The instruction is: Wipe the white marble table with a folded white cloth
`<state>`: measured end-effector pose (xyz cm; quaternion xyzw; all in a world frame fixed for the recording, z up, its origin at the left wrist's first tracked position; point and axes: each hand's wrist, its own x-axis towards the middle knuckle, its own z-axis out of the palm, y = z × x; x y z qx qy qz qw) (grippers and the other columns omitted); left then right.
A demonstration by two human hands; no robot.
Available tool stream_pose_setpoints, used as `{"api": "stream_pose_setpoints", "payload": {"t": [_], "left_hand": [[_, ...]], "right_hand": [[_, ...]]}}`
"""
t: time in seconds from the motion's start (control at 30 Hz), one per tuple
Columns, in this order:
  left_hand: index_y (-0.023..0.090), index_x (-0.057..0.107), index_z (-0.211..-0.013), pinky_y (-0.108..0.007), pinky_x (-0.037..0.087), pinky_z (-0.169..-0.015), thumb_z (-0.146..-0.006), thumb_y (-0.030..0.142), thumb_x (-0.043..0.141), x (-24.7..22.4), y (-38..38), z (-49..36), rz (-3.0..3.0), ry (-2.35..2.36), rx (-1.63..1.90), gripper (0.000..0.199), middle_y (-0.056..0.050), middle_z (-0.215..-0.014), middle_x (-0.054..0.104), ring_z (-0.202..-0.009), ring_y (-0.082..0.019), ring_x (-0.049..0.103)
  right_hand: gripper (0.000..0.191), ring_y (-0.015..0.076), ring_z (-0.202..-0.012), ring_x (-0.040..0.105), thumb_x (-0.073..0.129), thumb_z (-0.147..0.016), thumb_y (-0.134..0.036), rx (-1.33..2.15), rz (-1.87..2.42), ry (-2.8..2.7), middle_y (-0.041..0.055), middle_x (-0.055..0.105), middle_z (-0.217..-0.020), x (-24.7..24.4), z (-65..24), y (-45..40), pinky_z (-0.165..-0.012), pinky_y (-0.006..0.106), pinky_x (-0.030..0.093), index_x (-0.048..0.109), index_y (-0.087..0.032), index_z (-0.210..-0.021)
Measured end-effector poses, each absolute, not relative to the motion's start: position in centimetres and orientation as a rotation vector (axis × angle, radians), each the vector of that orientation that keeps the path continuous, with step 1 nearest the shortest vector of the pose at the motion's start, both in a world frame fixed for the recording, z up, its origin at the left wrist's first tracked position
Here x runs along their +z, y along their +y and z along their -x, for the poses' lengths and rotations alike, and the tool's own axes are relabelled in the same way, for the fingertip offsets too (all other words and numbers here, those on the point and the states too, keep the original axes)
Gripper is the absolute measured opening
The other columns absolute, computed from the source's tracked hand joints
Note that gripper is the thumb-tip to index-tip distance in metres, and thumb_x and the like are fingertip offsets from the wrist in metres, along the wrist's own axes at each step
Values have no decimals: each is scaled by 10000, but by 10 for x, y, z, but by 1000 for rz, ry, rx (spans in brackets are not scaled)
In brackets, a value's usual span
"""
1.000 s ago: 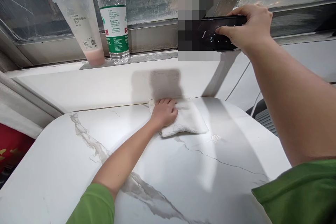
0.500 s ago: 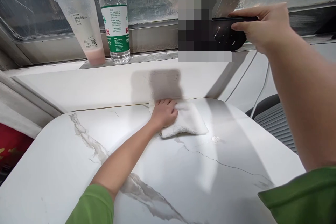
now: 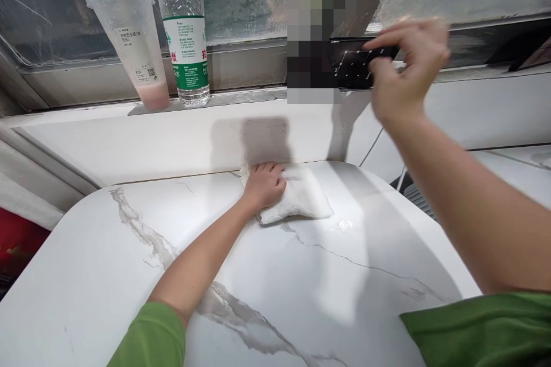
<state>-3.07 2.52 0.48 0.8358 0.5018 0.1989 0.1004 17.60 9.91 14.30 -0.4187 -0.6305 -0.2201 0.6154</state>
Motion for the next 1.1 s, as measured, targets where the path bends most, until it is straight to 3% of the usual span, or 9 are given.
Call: {"api": "stream_pose_setpoints", "payload": {"t": [0.13, 0.33, 0.53, 1.1], "left_hand": [[214, 520, -1225, -345, 315, -1072, -913, 207, 335, 4, 24, 31, -2480, 1491, 592, 363, -25, -1289, 555, -1214, -191, 457], [174, 507, -1259, -363, 256, -1117, -946, 226, 313, 0, 22, 29, -2558, 1508, 574, 372, -56, -1358, 518, -1272, -179, 426], [183, 461, -1324, -400, 181, -1156, -959, 250, 289, 1, 9, 30, -2575, 1514, 502, 409, -47, -1437, 444, -1339, -170, 352], [185, 476, -1312, -399, 166, -1164, -953, 243, 312, 5, -8, 32, -2534, 1486, 516, 399, -38, -1413, 472, -1316, -160, 381]], "right_hand": [[254, 202, -842, 627, 429, -759, -99, -239, 993, -1943, 29, 684, -844, 78, -135, 60, -828, 360, 490, 645, -223, -806], [325, 254, -955, 605, 372, -832, -153, -50, 1327, -2228, 108, 672, -1023, -4, -113, 40, -856, 366, 471, 642, -175, -1012], [389, 251, -1049, 589, 322, -887, -186, -11, 1367, -2217, 96, 644, -1167, -12, -117, 27, -933, 390, 441, 610, -165, -1148], [347, 236, -1053, 583, 342, -888, -197, 32, 1354, -2188, 75, 651, -1150, -15, -118, 12, -940, 382, 432, 626, -193, -1089]]}}
